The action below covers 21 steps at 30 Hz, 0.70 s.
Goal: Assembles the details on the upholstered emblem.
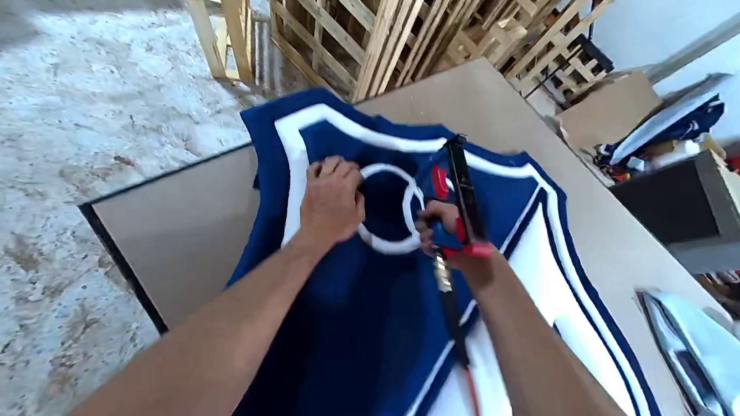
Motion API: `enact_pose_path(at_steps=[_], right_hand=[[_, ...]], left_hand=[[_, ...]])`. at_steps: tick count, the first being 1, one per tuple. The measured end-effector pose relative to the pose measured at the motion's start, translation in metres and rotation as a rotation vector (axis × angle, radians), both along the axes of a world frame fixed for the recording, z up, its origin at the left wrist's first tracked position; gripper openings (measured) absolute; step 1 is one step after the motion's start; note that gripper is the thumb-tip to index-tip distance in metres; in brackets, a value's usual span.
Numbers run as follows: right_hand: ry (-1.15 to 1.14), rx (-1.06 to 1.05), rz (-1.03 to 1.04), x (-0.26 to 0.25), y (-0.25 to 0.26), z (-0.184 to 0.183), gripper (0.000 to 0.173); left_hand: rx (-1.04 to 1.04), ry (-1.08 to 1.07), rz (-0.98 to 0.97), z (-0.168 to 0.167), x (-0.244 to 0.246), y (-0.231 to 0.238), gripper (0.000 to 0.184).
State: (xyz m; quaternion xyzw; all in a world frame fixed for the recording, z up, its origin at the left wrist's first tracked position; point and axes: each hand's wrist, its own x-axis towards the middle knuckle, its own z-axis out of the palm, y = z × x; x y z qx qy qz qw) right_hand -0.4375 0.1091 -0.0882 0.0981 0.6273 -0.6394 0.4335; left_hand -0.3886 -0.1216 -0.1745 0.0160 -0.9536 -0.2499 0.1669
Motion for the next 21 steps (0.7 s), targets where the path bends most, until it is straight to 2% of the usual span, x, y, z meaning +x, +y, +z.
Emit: enact_pose_path(at_steps=[2, 6, 8, 10, 12, 14, 16, 17, 19, 21], right_hand=[[0.012, 0.070, 0.065, -0.018, -0.003, 0.028, 0.029], [0.249, -0.111, 0.114, -0.002, 0.030, 0.116, 0.020], [0.335, -0.212, 0.087, 0.020, 0.035, 0.138, 0.018], [0.375, -0.296, 0.038, 0.036, 0.034, 0.140, 0.018], [0.329, -0.319, 0.031, 0.032, 0.029, 0.112, 0.018], [0.191, -0.227, 0.012, 0.011, 0.014, 0.047, 0.016], [0.014, -0.020, 0.038, -0.007, 0.009, -0.008, 0.024], [-0.020, 0.023, 0.067, -0.023, 0.005, -0.009, 0.031], [0.005, -0.027, 0.212, -0.042, 0.006, 0.017, 0.041], [0.128, -0.104, 0.214, -0.038, 0.014, 0.082, 0.032]], left_hand=[[0.006, -0.009, 0.025, 0.000, -0.003, -0.008, 0.028], [0.007, -0.027, 0.020, -0.002, -0.005, -0.004, 0.029], [0.012, -0.022, 0.022, -0.002, -0.001, -0.004, 0.028], [0.012, -0.029, 0.021, -0.001, 0.000, -0.003, 0.028], [0.009, -0.027, 0.018, -0.002, -0.001, -0.003, 0.028], [-0.003, -0.004, 0.021, -0.004, -0.002, -0.006, 0.028], [0.001, -0.028, 0.010, -0.001, 0.003, -0.001, 0.028], [0.002, -0.023, 0.017, 0.002, -0.001, -0.001, 0.027], [-0.005, -0.032, 0.028, 0.001, -0.001, -0.006, 0.029], [-0.003, -0.032, 0.016, 0.000, -0.001, -0.004, 0.029]])
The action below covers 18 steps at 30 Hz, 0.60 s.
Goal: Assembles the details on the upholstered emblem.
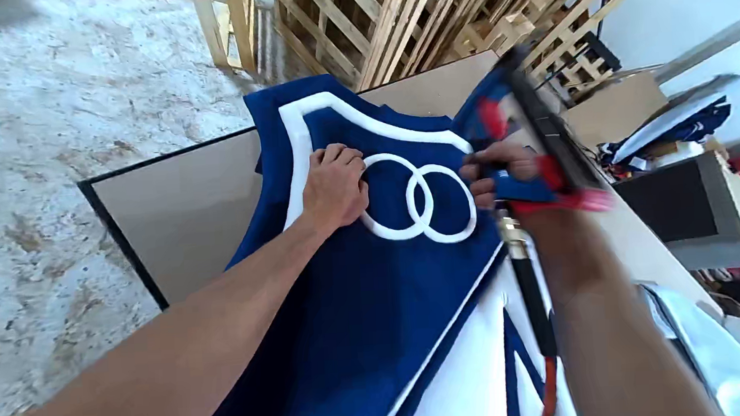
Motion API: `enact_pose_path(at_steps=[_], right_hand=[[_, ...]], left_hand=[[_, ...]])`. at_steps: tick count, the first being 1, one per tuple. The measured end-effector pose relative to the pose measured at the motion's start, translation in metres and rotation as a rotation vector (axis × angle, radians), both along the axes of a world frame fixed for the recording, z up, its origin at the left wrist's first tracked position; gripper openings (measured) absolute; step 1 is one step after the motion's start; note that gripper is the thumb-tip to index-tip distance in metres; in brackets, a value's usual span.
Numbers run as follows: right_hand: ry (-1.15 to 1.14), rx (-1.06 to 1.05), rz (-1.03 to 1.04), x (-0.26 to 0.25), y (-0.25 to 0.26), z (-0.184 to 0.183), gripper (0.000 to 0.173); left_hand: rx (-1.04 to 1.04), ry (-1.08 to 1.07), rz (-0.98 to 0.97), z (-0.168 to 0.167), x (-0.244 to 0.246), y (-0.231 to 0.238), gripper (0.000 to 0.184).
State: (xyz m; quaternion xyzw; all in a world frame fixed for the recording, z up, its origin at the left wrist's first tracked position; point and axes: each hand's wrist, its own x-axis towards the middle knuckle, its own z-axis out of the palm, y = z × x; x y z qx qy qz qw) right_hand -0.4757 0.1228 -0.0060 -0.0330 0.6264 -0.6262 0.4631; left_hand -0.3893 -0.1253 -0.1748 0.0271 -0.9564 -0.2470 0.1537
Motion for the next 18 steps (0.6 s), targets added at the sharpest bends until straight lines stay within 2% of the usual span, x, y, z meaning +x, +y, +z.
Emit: enact_pose_path(at_steps=[2, 3, 4, 5, 6, 8, 9, 10, 11, 13, 16, 17, 18], right_hand=[[0.132, -0.069, 0.006, 0.017, 0.003, 0.069, 0.023], [0.174, -0.110, -0.003, 0.028, 0.003, 0.090, 0.021], [0.205, -0.157, -0.013, 0.036, 0.002, 0.098, 0.020], [0.214, -0.187, -0.030, 0.041, 0.000, 0.090, 0.019], [0.188, -0.189, -0.057, 0.042, -0.002, 0.064, 0.017], [0.072, -0.048, -0.164, 0.036, -0.015, -0.027, 0.023], [-0.034, 0.051, -0.133, 0.029, -0.015, -0.071, 0.030], [-0.113, 0.142, -0.064, 0.021, -0.014, -0.091, 0.033], [-0.117, 0.194, 0.001, 0.006, -0.019, -0.088, 0.036], [-0.031, 0.180, 0.035, 0.007, -0.019, -0.051, 0.034], [0.161, 0.022, 0.020, 0.032, -0.013, 0.039, 0.018], [0.201, -0.030, -0.017, 0.045, -0.014, 0.055, 0.017], [0.195, -0.097, -0.048, 0.053, -0.013, 0.054, 0.014]], left_hand=[[0.016, 0.011, 0.009, -0.002, 0.000, 0.000, 0.028], [0.022, 0.020, 0.014, -0.003, 0.000, 0.000, 0.028], [0.023, 0.026, 0.018, -0.004, 0.000, 0.000, 0.027], [0.025, 0.022, 0.020, -0.004, 0.000, 0.000, 0.027], [0.027, 0.007, 0.018, -0.003, 0.000, 0.000, 0.027], [0.020, -0.003, 0.018, -0.002, -0.001, -0.002, 0.028], [0.021, 0.006, 0.015, -0.003, 0.001, 0.000, 0.027], [0.019, 0.016, 0.014, -0.003, 0.003, 0.003, 0.027], [0.017, 0.041, 0.022, 0.001, -0.003, 0.000, 0.027], [0.028, 0.016, 0.024, -0.001, -0.002, -0.002, 0.028], [0.055, -0.001, 0.018, 0.001, -0.002, -0.001, 0.028], [0.062, 0.004, 0.020, 0.001, -0.001, -0.001, 0.027], [0.062, 0.008, 0.024, -0.001, 0.000, -0.001, 0.027]])
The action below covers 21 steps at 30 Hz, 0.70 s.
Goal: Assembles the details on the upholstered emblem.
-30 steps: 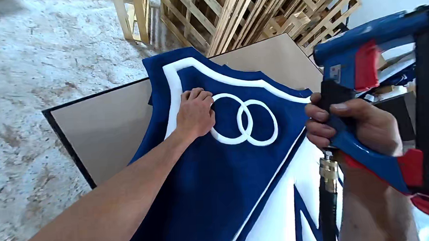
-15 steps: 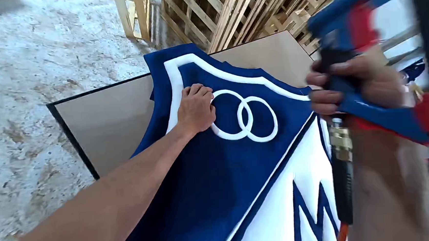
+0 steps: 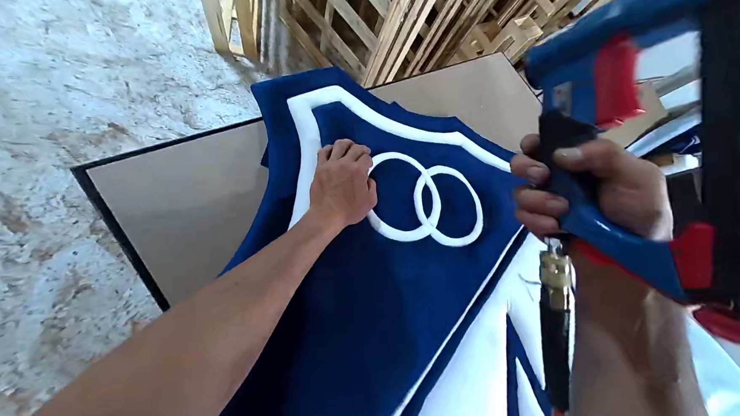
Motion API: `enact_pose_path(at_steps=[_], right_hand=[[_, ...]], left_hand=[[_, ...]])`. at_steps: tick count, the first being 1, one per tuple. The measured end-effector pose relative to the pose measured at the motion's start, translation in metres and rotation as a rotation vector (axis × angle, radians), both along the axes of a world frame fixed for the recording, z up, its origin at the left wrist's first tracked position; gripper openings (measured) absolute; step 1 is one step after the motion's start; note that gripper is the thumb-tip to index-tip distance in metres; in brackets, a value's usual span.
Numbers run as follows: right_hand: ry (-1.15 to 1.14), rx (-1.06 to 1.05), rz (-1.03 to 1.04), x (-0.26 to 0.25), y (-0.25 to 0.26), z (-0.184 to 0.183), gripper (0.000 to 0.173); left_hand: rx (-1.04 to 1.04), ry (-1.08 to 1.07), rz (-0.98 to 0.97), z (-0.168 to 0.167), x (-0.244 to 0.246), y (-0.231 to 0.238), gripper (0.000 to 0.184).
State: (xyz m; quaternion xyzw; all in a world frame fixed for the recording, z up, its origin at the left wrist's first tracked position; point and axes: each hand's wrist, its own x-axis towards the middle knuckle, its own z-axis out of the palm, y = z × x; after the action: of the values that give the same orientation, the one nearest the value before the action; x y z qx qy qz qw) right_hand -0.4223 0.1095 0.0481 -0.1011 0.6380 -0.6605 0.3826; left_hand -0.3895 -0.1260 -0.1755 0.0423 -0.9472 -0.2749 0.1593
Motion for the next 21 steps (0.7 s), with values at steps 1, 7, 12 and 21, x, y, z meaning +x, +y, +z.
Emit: enact_pose_path(at_steps=[1, 7, 12, 21], right_hand=[[-0.026, -0.039, -0.036, 0.006, -0.001, -0.017, 0.013], [-0.347, 0.217, -0.047, -0.019, 0.003, -0.120, 0.032], [0.001, 0.026, -0.049, 0.035, 0.040, 0.019, 0.018], [-0.481, 0.009, -0.193, 0.077, 0.044, -0.126, 0.017]], left_hand=[[-0.006, 0.005, 0.002, -0.001, -0.001, -0.001, 0.027], [-0.027, 0.014, 0.006, 0.004, -0.005, -0.004, 0.027], [-0.010, 0.015, -0.003, -0.001, 0.003, -0.001, 0.026], [-0.029, 0.077, -0.019, 0.003, -0.005, -0.006, 0.028]])
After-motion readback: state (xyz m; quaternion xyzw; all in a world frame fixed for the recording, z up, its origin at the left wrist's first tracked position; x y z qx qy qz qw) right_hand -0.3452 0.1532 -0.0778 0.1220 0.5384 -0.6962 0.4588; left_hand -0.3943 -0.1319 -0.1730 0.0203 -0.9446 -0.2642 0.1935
